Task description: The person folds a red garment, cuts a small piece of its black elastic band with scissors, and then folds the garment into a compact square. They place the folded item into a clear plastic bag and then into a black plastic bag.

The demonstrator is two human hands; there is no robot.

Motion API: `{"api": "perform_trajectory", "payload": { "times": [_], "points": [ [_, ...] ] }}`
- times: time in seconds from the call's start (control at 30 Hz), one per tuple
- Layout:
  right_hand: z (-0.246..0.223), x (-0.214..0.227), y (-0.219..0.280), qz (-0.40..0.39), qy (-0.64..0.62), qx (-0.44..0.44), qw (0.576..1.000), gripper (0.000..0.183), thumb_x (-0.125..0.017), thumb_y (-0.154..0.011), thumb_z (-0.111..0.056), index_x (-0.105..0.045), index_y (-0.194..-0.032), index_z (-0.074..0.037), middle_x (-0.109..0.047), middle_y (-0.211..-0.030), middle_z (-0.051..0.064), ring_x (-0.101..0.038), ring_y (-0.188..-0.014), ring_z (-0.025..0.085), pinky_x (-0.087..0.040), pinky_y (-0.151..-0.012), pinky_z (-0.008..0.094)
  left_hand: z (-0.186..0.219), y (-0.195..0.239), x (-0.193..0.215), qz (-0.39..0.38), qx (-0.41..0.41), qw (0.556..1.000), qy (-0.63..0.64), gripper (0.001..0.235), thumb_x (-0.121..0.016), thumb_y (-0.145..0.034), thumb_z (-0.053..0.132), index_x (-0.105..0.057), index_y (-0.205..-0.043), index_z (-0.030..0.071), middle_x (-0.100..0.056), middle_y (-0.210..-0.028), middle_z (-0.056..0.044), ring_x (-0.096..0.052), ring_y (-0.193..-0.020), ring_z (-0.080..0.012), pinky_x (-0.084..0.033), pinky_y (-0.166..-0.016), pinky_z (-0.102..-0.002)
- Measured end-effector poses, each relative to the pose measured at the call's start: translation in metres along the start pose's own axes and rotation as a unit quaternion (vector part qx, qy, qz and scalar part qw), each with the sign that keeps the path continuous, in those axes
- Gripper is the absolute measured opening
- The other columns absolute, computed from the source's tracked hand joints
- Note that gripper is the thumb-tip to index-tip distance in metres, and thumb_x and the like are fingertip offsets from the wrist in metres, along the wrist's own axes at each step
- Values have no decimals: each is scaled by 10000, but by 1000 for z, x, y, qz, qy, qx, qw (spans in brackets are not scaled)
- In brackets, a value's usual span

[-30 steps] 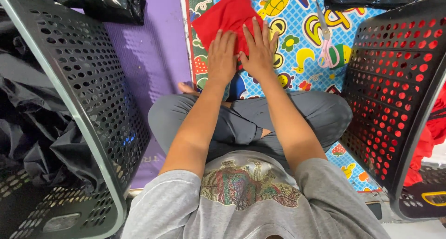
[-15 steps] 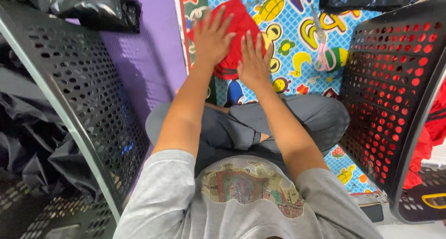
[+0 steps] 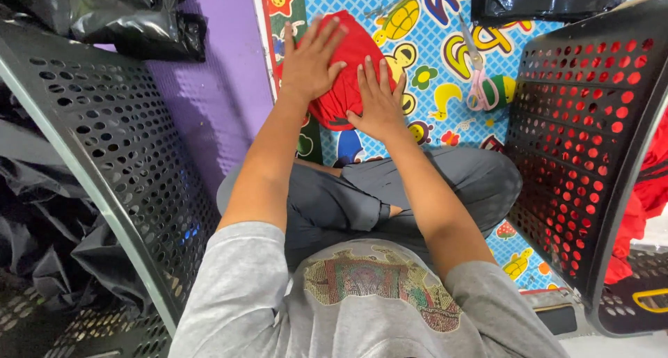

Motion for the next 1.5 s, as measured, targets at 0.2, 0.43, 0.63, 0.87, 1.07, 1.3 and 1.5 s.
{"api": "perform_trajectory", "payload": {
  "times": [0.2,0.43,0.63,0.87,1.07,1.3,1.5],
  "points": [
    [1,-3,-4,-9,-2,-7,1000,1084,-692,-831,-492,-163,-1649,-18,-17,-1727,178,116,-1548,378,52,-1167,725,24,5,41,50,-99,993,48,655,-645,-964,326,-491,-1541,58,-373,-1643,-103,-197,-1527,-305,-108,-1198,-612],
    [13,-1,-7,-9,-40,2,999,1092,-701,-828,-481,-170,-1648,6,-15,-1727,191,130,-1542,371,81,-1173,695,16,14,-32,-43,-128,990,-44,684,-498,-1033,569,-404,-1634,256,-306,-1707,82,-108,-1589,-216,50,-1250,-591],
    [35,0,-22,27,-18,-27,999,1049,-751,-925,-494,-177,-1650,2,-29,-1711,217,105,-1528,394,12,-1176,732,57,19,25,7,-67,997,-31,690,-703,-1039,354,-445,-1598,43,-309,-1680,-75,-123,-1545,-262,-72,-1248,-490],
    [42,13,-15,138,4,25,990,912,-756,-1044,-465,-271,-1678,-24,-5,-1706,195,105,-1526,428,116,-1133,752,57,46,-23,40,126,991,-16,664,-765,-952,290,-484,-1537,151,-342,-1631,-91,-247,-1522,-335,-303,-1224,-507],
    [42,8,-15,92,1,35,995,830,-620,-1051,-478,-274,-1666,-40,-50,-1714,183,108,-1518,403,79,-1132,758,80,54,25,195,255,947,3,388,-742,-915,253,-647,-1271,131,-671,-1203,-32,-527,-1117,-250,-345,-1017,-473],
    [43,7,-15,88,-16,25,996,902,-643,-980,-526,-296,-1646,-26,-77,-1711,200,101,-1518,409,100,-1123,748,79,79,-14,174,321,914,174,615,-733,-812,6,-476,-1353,142,-566,-1213,-139,-601,-1077,-382,-519,-911,-474],
    [45,4,-18,97,-14,19,995,894,-722,-905,-390,-345,-1637,-43,-87,-1709,183,79,-1524,411,78,-1118,771,114,63,13,180,55,981,53,533,-708,-957,136,-555,-1459,231,-448,-1571,18,-364,-1509,-264,-411,-1179,-432]
  ]
}}
Point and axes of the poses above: each hand's wrist, its own y-axis away from the middle knuckle, its own x-axis out of the back of the hand, z = x × y, the point moved 6 cm from there along -y, towards the middle knuckle
